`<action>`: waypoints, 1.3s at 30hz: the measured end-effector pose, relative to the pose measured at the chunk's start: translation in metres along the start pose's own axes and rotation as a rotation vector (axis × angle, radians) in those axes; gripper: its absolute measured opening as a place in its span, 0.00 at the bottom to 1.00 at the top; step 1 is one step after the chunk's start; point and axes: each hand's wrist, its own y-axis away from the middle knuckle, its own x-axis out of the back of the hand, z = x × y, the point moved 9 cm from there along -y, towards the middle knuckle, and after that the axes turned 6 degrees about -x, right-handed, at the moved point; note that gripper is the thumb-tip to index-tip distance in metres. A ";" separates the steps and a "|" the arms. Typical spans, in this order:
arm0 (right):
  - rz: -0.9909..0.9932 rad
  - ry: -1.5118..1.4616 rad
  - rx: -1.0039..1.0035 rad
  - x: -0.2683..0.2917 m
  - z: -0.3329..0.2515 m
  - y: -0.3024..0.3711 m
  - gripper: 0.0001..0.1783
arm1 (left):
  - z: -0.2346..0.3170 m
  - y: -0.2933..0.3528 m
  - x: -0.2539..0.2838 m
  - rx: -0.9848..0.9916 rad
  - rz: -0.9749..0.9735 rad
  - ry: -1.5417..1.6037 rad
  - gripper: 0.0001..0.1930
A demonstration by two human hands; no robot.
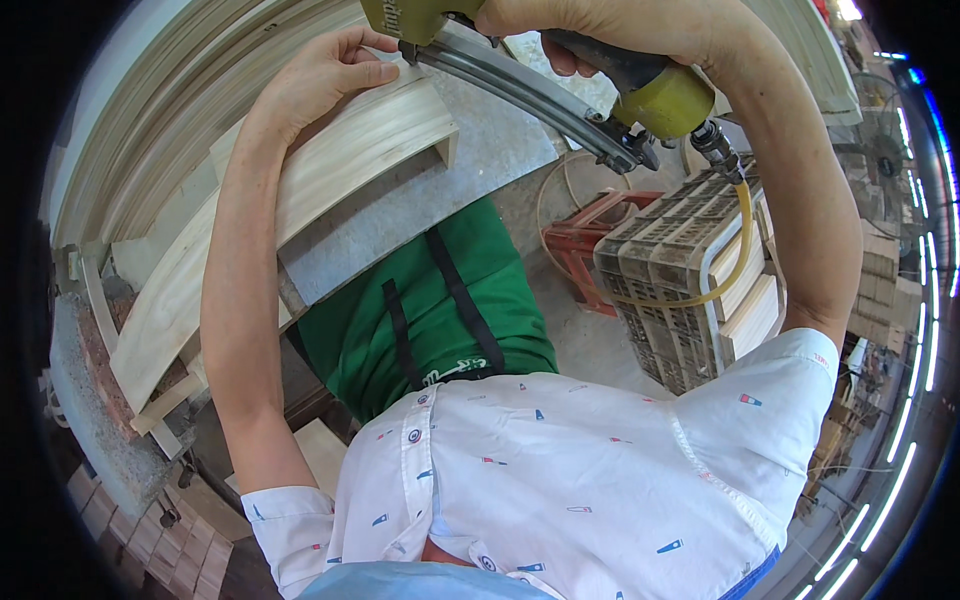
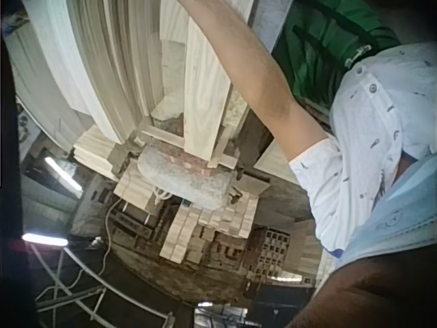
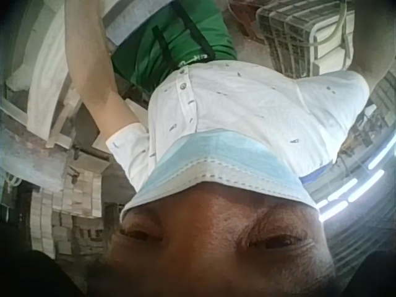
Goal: Assembling wooden box components using glue and a pneumatic nail gun on a workbench.
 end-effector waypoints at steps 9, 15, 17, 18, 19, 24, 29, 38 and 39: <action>0.027 0.040 -0.035 0.001 0.004 0.002 0.21 | -0.005 -0.002 0.001 -0.008 -0.002 -0.011 0.23; 0.111 0.037 -0.110 0.003 0.004 0.017 0.20 | -0.007 -0.003 0.001 -0.001 0.003 0.048 0.20; 0.142 0.011 -0.147 0.001 0.009 0.024 0.21 | -0.007 -0.002 0.001 0.010 0.011 0.043 0.19; 0.118 -0.002 -0.156 -0.002 0.011 0.027 0.21 | -0.006 -0.001 -0.001 0.010 0.005 0.040 0.19; 0.099 -0.017 -0.162 -0.004 0.012 0.030 0.21 | -0.004 -0.002 -0.001 0.006 -0.002 0.032 0.19; 0.025 0.007 -0.165 -0.008 0.012 0.036 0.22 | 0.001 -0.002 -0.001 -0.008 -0.013 0.013 0.24; 0.048 -0.004 -0.168 -0.005 0.012 0.037 0.21 | 0.000 -0.001 0.000 0.003 -0.010 -0.005 0.24; 0.026 0.023 -0.168 -0.010 0.016 0.029 0.19 | 0.001 -0.002 0.000 -0.026 0.030 0.001 0.16; 0.053 0.031 -0.184 -0.009 0.017 0.029 0.19 | 0.000 -0.002 -0.001 -0.024 0.025 0.007 0.16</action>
